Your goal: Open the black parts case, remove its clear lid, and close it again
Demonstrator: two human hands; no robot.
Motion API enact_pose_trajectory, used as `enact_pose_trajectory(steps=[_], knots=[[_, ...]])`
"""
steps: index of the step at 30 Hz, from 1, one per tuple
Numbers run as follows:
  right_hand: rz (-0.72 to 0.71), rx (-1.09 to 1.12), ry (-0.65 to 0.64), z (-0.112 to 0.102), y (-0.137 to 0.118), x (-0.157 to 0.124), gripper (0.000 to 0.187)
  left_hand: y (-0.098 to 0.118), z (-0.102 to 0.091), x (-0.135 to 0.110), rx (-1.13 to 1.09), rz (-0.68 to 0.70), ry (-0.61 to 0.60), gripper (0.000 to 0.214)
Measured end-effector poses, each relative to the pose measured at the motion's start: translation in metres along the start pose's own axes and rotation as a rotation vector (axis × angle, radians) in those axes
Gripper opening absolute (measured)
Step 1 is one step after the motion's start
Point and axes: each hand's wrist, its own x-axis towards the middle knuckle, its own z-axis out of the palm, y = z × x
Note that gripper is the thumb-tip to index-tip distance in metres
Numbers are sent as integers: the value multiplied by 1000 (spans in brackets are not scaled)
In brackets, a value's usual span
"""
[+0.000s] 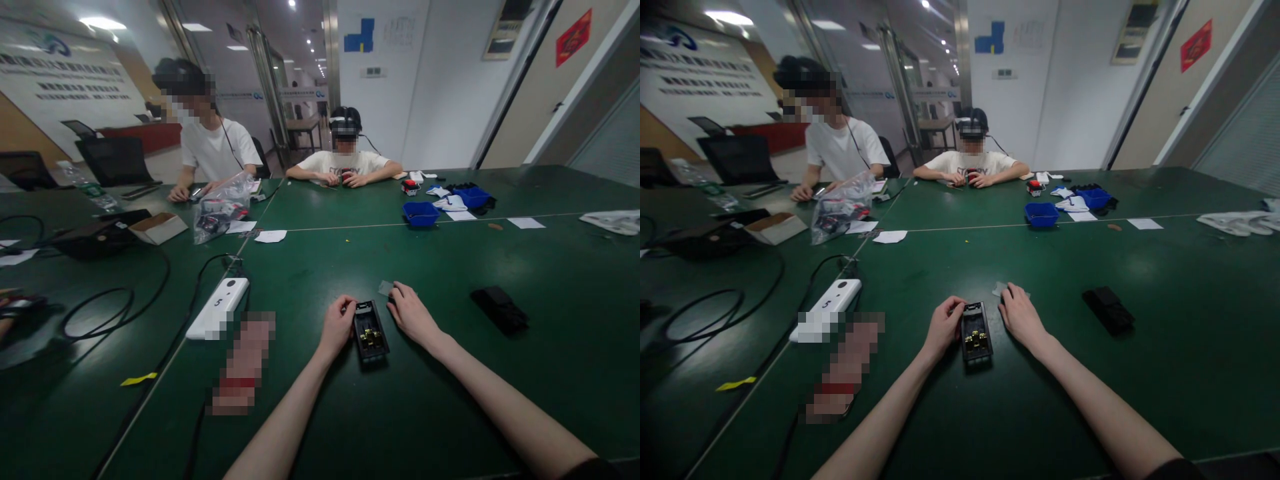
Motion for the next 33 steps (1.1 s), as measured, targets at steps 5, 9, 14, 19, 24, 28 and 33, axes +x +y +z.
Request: enact_pose_trajectory(steps=[5,9,14,19,24,28,33], knots=[[-21,5,-14,-1,-4,0,18,-1,0,1,8,19,3,17],[-79,-43,-39,-8,-1,3,24,0,0,1,11,21,-1,18],[-156,-167,-116,-16,-7,5,28,1,0,0,21,21,1,18],[-103,-102,-164,-20,-12,1,41,2,0,-1,32,15,-3,20],[-33,210,-100,-25,-15,0,44,2,0,-1,62,44,6,22],[127,639,-8,-29,-18,3,33,1,0,-1,66,70,13,22],[326,1245,85,-27,-24,4,28,0,1,-1,51,58,3,22]])
